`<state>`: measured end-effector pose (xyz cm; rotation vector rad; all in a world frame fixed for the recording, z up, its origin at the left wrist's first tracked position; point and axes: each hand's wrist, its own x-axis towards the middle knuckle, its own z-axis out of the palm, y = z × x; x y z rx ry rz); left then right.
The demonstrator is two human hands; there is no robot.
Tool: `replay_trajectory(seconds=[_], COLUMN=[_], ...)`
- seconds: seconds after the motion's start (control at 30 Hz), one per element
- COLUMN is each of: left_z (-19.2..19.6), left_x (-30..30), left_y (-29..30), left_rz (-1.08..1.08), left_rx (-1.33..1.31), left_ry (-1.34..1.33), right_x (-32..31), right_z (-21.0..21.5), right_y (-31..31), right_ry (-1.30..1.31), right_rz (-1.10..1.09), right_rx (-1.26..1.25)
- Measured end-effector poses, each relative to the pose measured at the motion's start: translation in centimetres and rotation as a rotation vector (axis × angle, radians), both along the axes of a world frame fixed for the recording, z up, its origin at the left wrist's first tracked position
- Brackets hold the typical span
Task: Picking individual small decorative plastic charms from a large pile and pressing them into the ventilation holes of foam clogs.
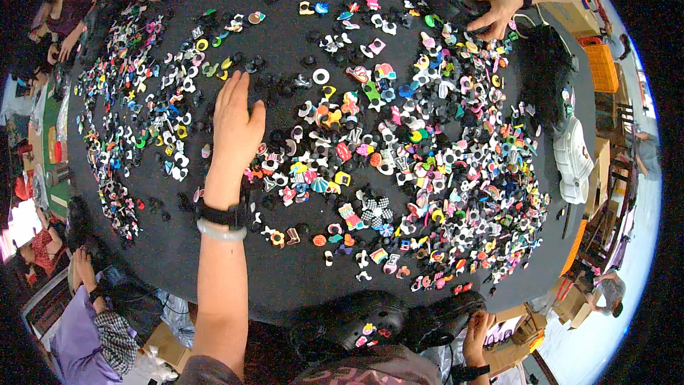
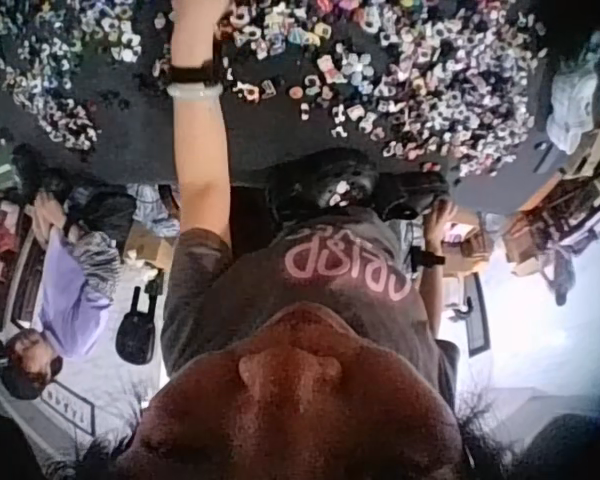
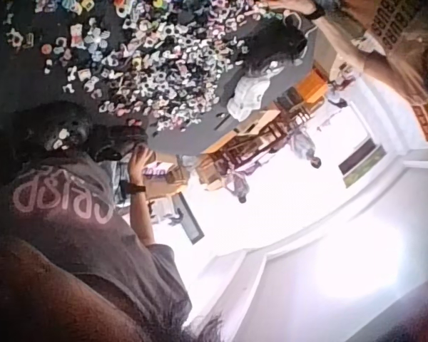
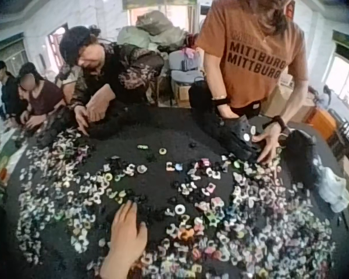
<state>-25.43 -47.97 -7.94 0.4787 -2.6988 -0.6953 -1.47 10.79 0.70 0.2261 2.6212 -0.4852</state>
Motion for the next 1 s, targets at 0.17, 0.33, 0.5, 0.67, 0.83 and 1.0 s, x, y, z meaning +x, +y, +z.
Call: replay_trajectory(seconds=[0.17,0.33,0.5,0.67,0.83,1.0], left_z=[1.4,4.8,5.6,4.3,-0.2,-1.3], left_x=[-0.6,4.3,6.2,9.1,10.8,10.8], left_y=[2.8,6.1,2.2,-5.1,-11.4,-15.8], left_rz=[-0.382,-0.635,-0.314,0.026,0.254,0.252], left_rx=[0.358,0.384,0.425,-0.046,-0.192,-0.189], left_ry=[-0.238,-0.211,-0.067,-0.168,-0.185,-0.245], right_x=[-0.1,-0.8,0.3,0.2,3.0,4.6], right_z=[0.2,1.0,-0.1,-0.6,-3.4,-3.8], right_y=[-0.2,-1.5,0.6,0.1,6.0,9.9], right_ry=[-0.008,-0.075,-0.029,0.038,0.072,0.134], right_rz=[-0.027,-0.127,-0.183,-0.060,-0.046,0.520], right_rx=[0.020,-0.011,-0.020,-0.032,-0.023,0.190])
